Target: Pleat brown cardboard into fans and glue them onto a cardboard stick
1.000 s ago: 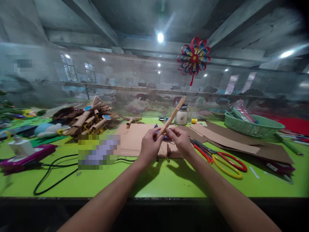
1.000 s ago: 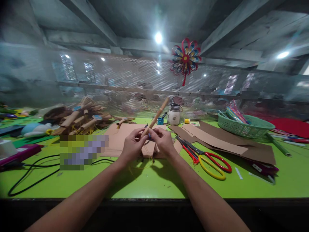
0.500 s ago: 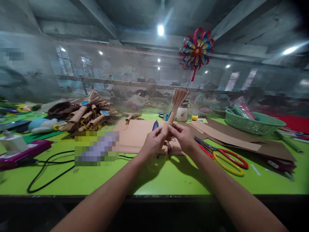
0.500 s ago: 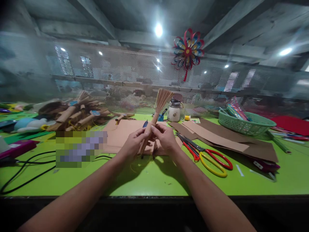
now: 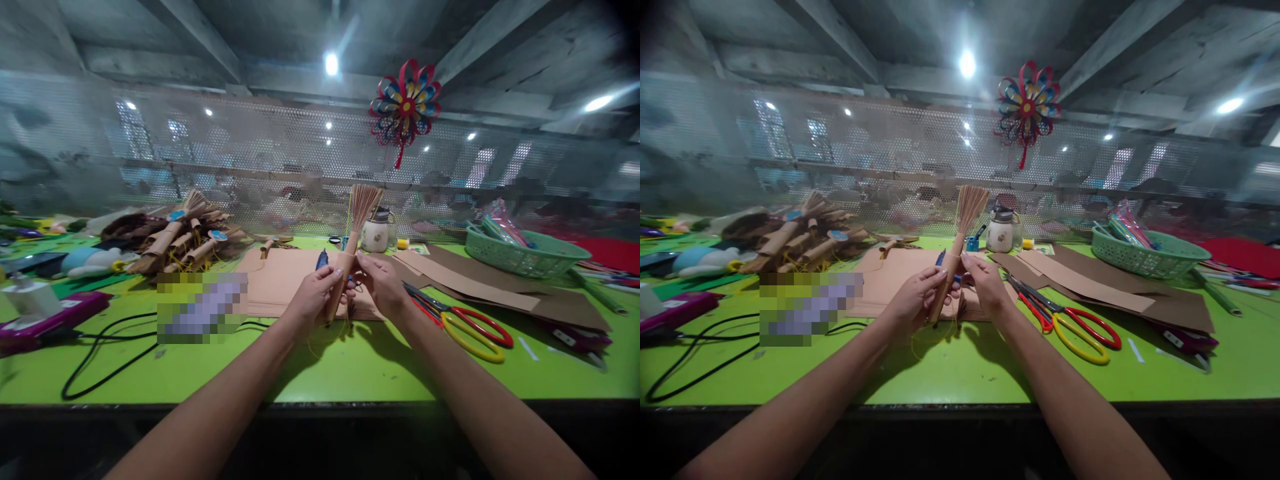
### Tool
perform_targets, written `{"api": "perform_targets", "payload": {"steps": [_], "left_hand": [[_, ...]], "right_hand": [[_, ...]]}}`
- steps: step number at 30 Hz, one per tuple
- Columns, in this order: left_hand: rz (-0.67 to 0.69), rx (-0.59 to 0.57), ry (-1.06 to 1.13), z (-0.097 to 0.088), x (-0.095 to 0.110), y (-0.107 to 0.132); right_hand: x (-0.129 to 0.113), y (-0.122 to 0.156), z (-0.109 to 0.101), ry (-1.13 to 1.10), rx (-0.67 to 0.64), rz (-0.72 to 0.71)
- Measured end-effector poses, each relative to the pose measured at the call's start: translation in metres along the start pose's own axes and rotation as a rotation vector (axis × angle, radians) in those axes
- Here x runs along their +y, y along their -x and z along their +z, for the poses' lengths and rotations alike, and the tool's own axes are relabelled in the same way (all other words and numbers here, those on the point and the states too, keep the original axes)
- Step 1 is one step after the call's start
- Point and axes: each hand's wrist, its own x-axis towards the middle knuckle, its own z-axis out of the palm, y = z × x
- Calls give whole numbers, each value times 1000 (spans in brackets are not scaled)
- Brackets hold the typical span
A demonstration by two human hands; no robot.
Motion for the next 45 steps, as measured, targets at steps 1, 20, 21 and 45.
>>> {"api": "perform_targets", "payload": {"steps": [1,20,21,45], "left_hand": [[5,-8,6,0,0,0],[15,-40,71,-1,-6,-2],[3,-58,96,-1,-5,-2],[227,133,-36,11,1,4]], "right_hand": [[0,0,0,-7,3,0],[6,-1,0,40,17,49],[6,-1,0,9,11,51],[7,1,2,14,-30,10]]}}
